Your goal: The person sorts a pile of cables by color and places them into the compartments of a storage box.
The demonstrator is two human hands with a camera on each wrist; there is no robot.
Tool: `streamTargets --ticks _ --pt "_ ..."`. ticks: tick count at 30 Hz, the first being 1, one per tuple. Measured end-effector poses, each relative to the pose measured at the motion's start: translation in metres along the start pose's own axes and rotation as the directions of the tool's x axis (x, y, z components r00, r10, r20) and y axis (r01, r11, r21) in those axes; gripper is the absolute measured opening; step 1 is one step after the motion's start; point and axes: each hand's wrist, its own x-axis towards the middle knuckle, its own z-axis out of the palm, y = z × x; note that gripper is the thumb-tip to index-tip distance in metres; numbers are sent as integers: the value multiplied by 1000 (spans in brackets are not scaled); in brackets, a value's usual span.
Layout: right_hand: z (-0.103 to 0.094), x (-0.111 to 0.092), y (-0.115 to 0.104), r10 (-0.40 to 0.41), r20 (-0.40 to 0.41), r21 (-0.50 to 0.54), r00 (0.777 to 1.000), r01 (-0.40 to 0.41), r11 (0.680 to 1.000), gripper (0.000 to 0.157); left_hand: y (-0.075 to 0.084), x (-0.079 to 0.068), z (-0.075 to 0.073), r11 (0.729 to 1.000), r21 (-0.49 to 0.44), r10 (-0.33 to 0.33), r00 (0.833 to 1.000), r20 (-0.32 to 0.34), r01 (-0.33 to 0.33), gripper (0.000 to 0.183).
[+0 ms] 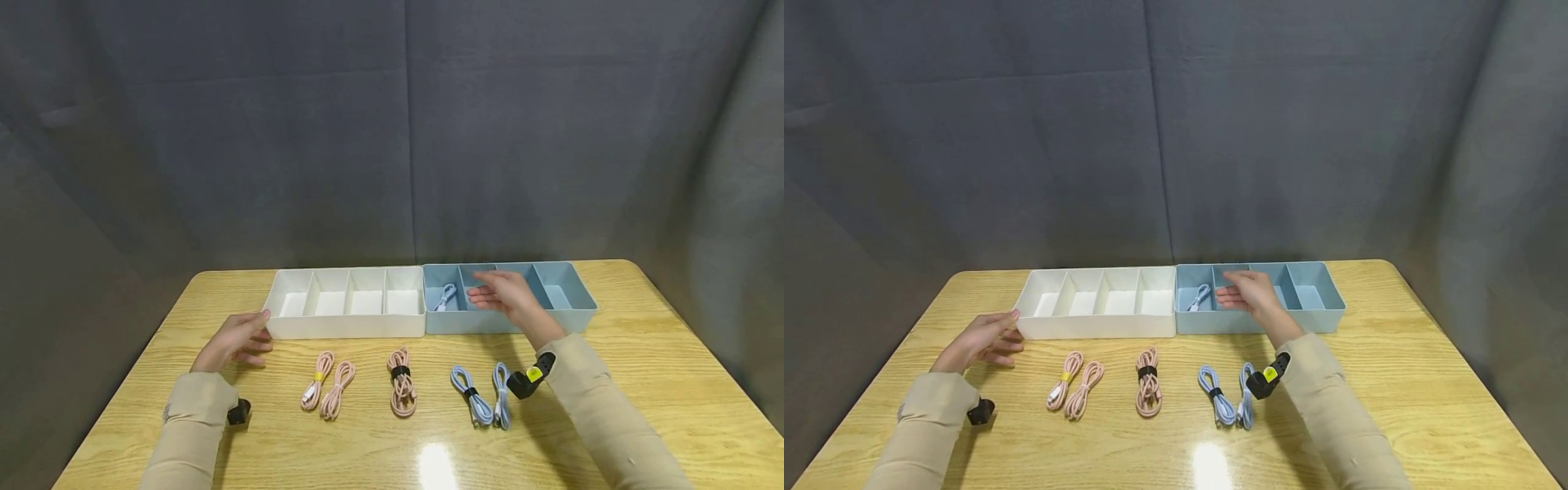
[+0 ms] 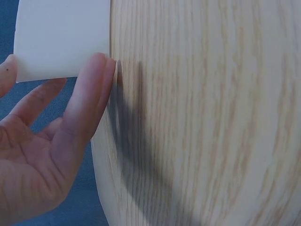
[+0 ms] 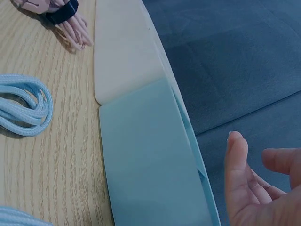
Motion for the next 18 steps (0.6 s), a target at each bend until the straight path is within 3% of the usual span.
streamTargets --ticks 18 --pt "-5 -19 0 -15 76 -44 997 19 999 53 -4 4 -3 1000 -16 -5 1000 -21 5 74"
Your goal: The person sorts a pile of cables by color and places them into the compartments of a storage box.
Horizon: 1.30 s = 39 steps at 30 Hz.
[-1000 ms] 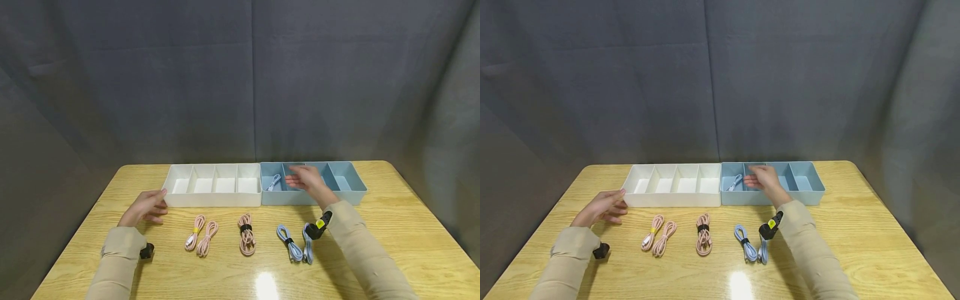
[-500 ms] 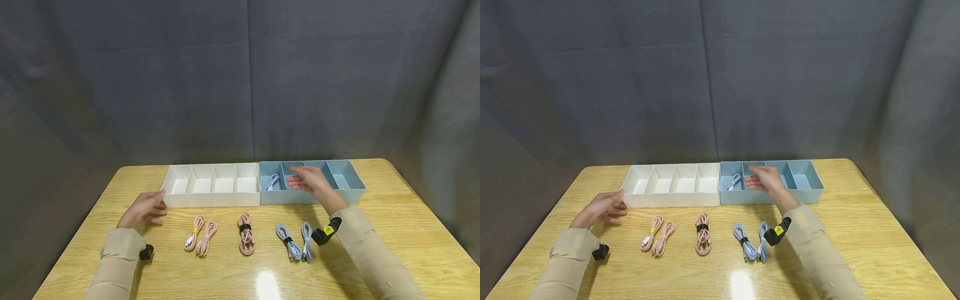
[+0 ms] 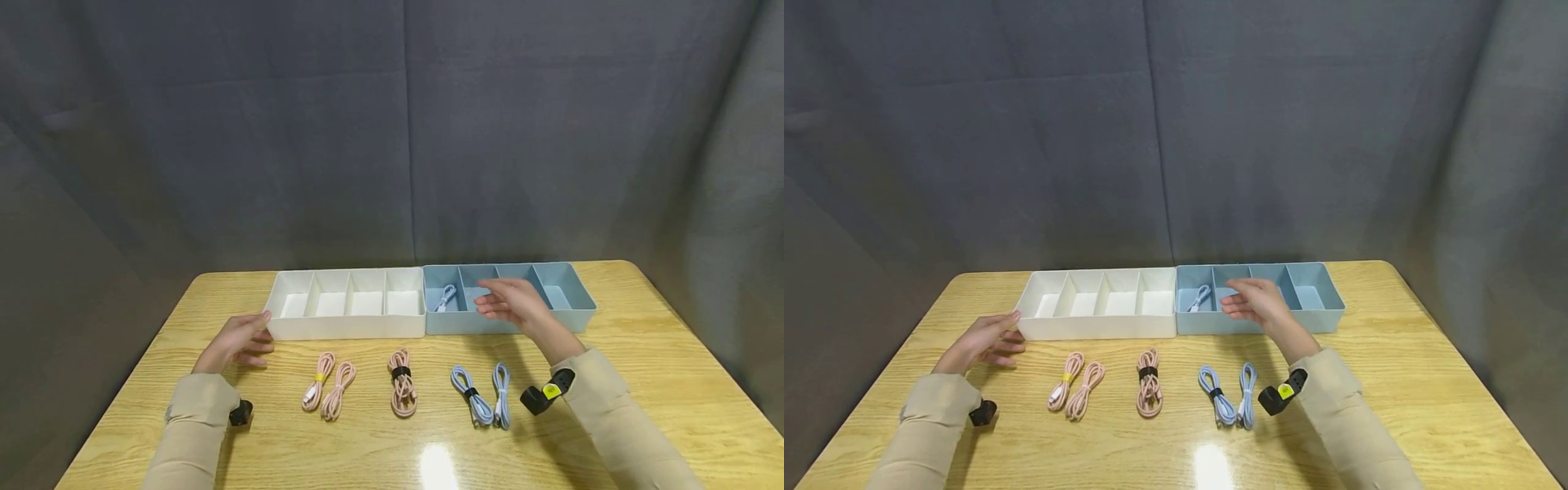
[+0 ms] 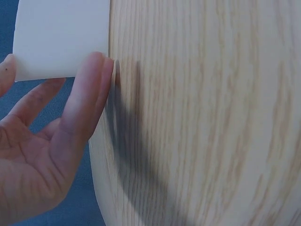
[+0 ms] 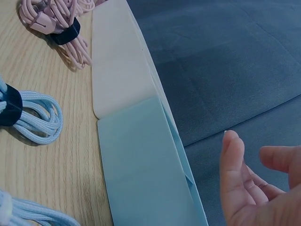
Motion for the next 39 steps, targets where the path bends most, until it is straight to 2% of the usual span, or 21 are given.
streamTargets --ticks 8,11,22,39 --pt "-5 -13 8 -10 32 -17 999 11 1000 55 -2 4 3 1000 -8 -4 1000 3 4 71" --pt "-6 -18 10 -22 45 -45 999 24 999 57 -3 6 5 1000 -18 -16 1000 -16 15 69" --pt "-13 -35 14 -26 43 -81 999 30 996 53 -1 8 5 1000 -5 -9 1000 -22 9 67" --pt "-21 -52 23 -32 38 -150 999 37 988 57 -1 8 4 1000 -6 -15 1000 -23 15 67"
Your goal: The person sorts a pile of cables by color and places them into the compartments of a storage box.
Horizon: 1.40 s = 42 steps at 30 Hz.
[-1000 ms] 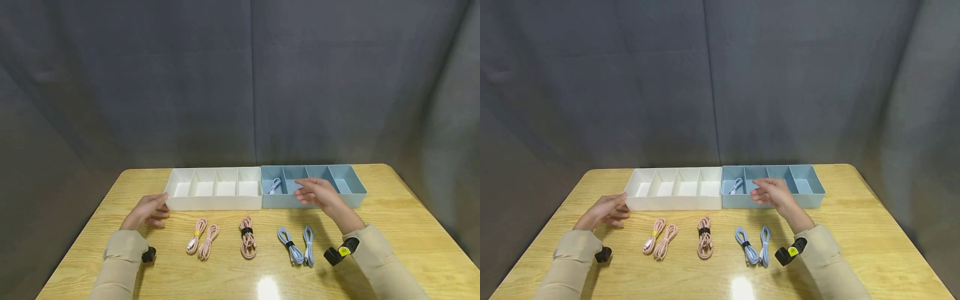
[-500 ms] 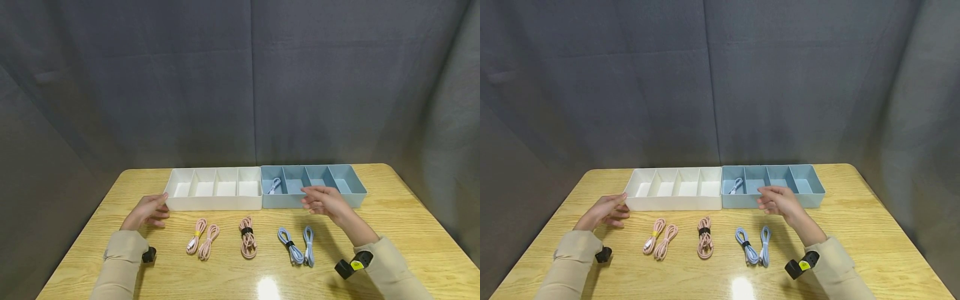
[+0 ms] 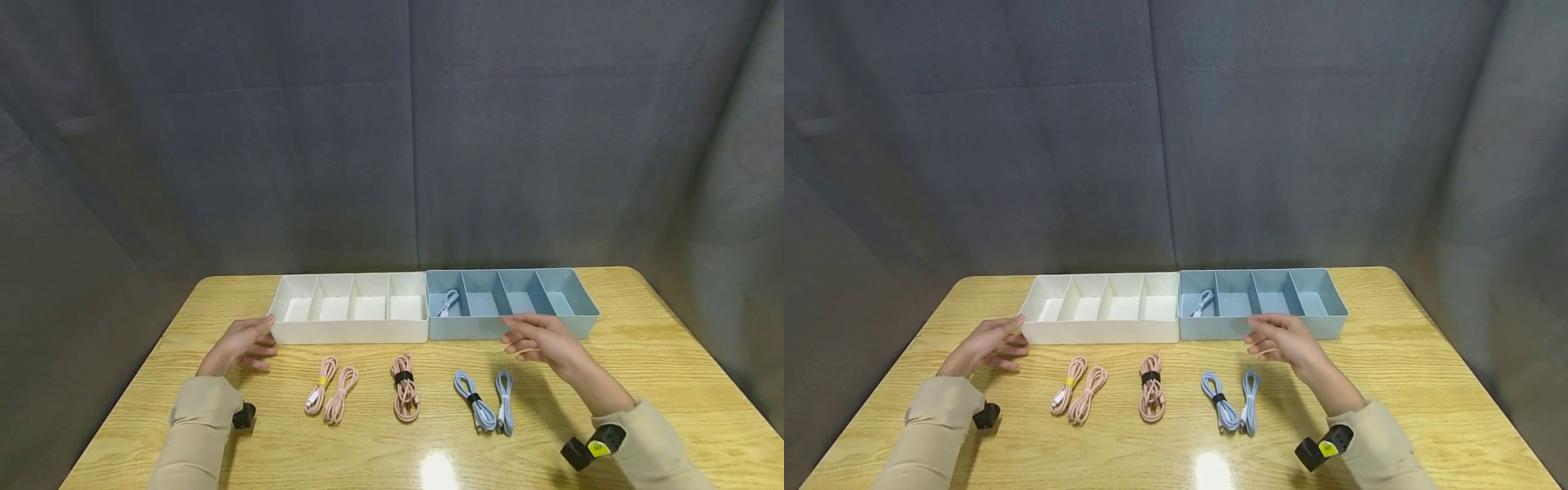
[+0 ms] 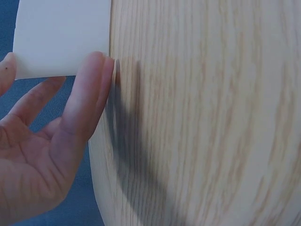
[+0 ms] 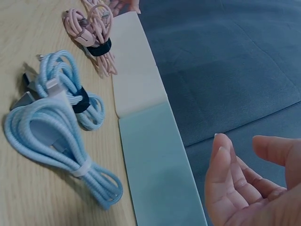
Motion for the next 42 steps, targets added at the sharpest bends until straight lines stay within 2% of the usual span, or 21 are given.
streamTargets --ticks 11,16,27,37,42 --pt "-9 -8 14 -47 68 -25 997 49 999 44 0 0 0 1000 4 9 1000 3 -9 70" --pt "-11 -9 19 -16 60 -32 998 18 999 43 -2 1 0 1000 11 0 1000 -6 0 70" --pt "-15 -9 31 34 79 -31 996 -31 999 52 -1 0 0 1000 4 0 1000 3 0 70" --pt "-17 -7 45 49 101 -26 994 -46 999 52 -2 0 -1 1000 -15 6 1000 7 -6 70" --pt "-17 -6 49 99 107 -49 989 -94 994 54 -2 0 -1 1000 -10 6 1000 11 -5 70"
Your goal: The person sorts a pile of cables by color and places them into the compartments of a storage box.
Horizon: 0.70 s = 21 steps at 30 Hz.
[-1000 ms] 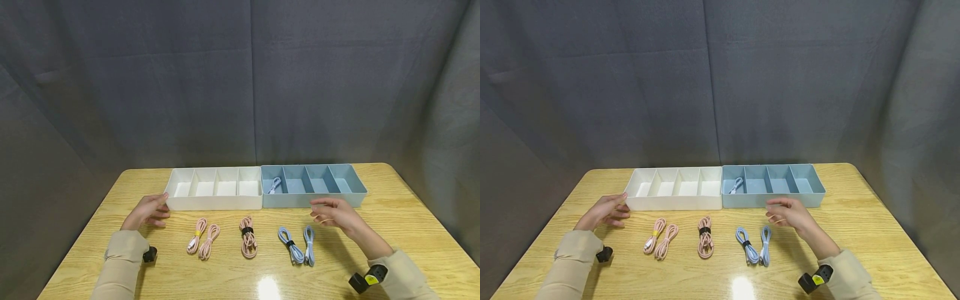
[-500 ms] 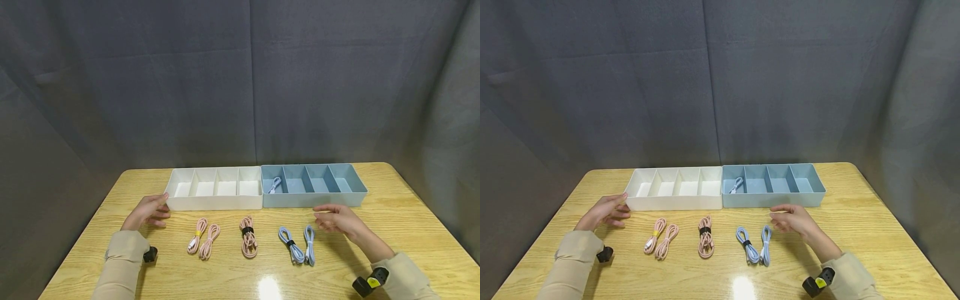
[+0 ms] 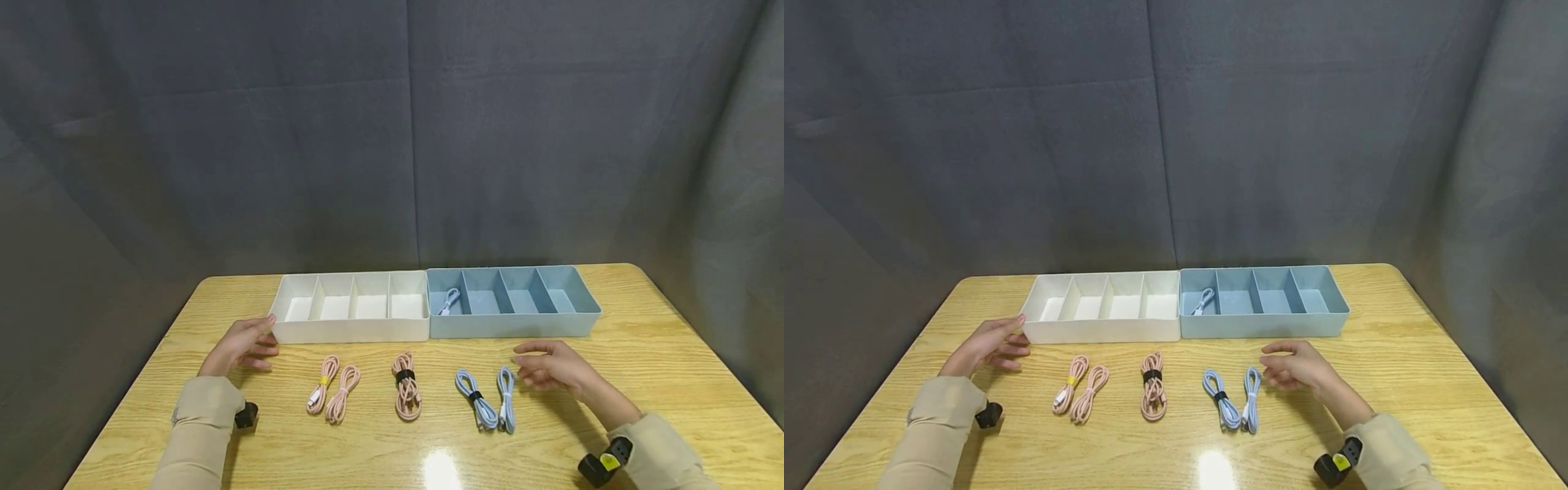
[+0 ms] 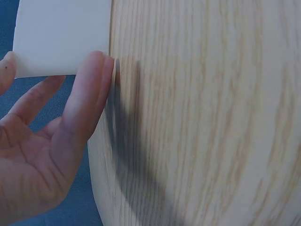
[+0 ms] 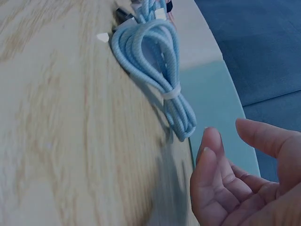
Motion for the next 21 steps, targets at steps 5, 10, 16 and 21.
streamTargets --ticks 5,10,16,21 --pt "-1 2 3 56 -11 -9 998 -56 998 56 1 -2 0 1000 7 2 1000 -3 -1 70" --pt "-1 4 7 73 13 -10 997 -73 997 53 2 -4 0 1000 -1 0 1000 -1 0 69" --pt "3 6 11 87 44 -3 995 -86 996 51 2 -4 0 1000 5 3 1000 4 -3 70" --pt "7 9 13 109 40 -10 993 -109 994 46 1 -4 0 1000 6 11 1000 7 -11 71"
